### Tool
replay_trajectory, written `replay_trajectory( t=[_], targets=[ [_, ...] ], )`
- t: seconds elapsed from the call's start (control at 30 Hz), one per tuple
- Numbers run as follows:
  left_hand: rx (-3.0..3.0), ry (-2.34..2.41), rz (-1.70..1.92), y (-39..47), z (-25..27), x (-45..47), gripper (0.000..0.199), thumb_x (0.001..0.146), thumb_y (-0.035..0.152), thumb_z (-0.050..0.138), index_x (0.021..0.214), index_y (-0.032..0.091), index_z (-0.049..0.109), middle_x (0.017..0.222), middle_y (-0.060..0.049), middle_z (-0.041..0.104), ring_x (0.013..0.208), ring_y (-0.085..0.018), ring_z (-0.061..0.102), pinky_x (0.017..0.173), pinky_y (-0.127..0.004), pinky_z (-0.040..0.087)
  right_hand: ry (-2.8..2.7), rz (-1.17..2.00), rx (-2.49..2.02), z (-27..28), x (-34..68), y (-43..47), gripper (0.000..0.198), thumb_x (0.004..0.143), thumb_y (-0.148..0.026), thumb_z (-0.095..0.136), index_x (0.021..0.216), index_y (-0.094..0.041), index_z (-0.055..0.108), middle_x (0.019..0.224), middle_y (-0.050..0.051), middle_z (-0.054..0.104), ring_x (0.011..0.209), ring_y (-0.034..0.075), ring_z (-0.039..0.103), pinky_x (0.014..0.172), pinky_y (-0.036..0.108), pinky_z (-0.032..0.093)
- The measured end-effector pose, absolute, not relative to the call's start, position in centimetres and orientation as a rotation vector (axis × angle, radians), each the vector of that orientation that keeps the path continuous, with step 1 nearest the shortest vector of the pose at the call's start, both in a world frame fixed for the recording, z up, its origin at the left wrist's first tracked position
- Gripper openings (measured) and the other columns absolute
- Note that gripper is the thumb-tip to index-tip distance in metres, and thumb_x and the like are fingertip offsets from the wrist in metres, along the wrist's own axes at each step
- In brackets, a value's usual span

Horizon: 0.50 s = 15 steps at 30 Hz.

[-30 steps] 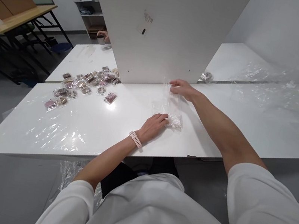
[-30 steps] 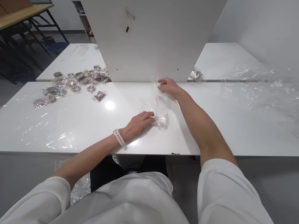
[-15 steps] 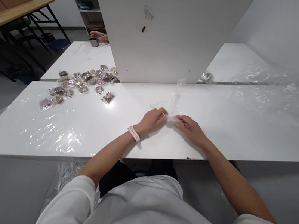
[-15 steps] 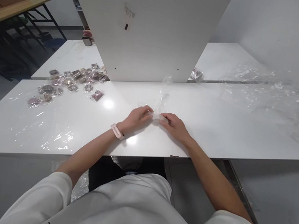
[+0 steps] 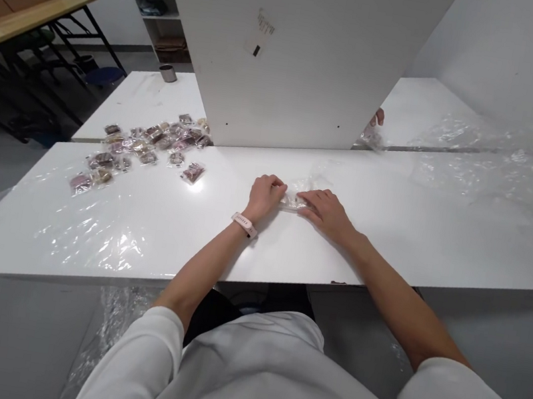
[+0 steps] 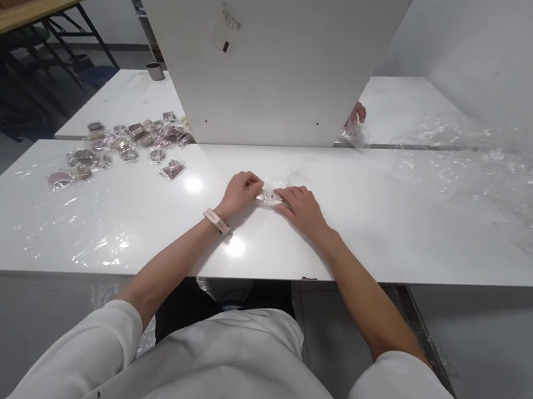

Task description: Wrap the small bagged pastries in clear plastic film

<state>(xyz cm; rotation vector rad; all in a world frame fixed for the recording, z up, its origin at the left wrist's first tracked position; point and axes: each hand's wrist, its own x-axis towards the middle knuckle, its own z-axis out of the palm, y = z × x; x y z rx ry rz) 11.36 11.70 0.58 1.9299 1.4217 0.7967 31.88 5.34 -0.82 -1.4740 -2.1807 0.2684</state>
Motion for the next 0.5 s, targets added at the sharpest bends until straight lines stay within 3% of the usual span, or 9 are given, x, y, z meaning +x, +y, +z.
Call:
replay_trajectory(
  t=[0.13,0.23,0.3,0.4,0.5],
  targets=[
    [1.739,1.401,1.018,10.7,0.7,10.3,0.028,0.097,0.036,0.054,0.119,0.021,0.061,0.131,-0.012,0.061,0.121,-0.026,0.054,0.098,-0.040,0.047,-1.982,0.480,-1.784,1.6,31.9,7.3,0.051,0.102,-0.056,0.032,0.105,-0.021,0.068,0.099,0.009,0.072,0.090,0.026,0.063,0.080,0.037,0.045],
    [1.703,1.366,1.003,10.0,0.5,10.0,0.030,0.097,0.034,0.053,0.123,0.022,0.059,0.133,-0.012,0.060,0.121,-0.025,0.055,0.102,-0.041,0.045,-1.911,0.628,-1.963,3.1,32.8,9.6,0.057,0.100,-0.063,0.033,0.079,-0.021,0.065,0.080,0.007,0.068,0.076,0.023,0.061,0.069,0.034,0.042],
    [1.683,1.364,0.974,9.9,0.4,9.9,0.026,0.095,0.029,0.053,0.119,0.021,0.061,0.130,-0.012,0.061,0.122,-0.025,0.055,0.103,-0.041,0.045,-1.945,0.516,-2.020,3.1,33.4,11.0,0.057,0.097,-0.065,0.039,0.073,-0.021,0.065,0.077,0.008,0.066,0.080,0.025,0.060,0.068,0.034,0.042],
    [1.654,1.378,0.950,10.1,0.4,9.9,0.024,0.092,0.021,0.053,0.113,0.020,0.064,0.125,-0.011,0.063,0.121,-0.025,0.054,0.104,-0.041,0.045,-1.905,0.159,-1.934,1.5,33.6,11.8,0.049,0.099,-0.057,0.039,0.096,-0.021,0.073,0.106,0.013,0.069,0.101,0.030,0.059,0.077,0.038,0.047],
    [1.642,1.402,0.953,10.4,0.3,9.9,0.023,0.090,0.018,0.052,0.110,0.021,0.065,0.119,-0.010,0.064,0.114,-0.025,0.056,0.102,-0.042,0.046,-1.980,0.021,-1.667,-0.6,33.7,11.0,0.050,0.106,-0.044,0.025,0.130,-0.027,0.065,0.138,0.010,0.059,0.116,0.026,0.056,0.091,0.040,0.049]
  ],
)
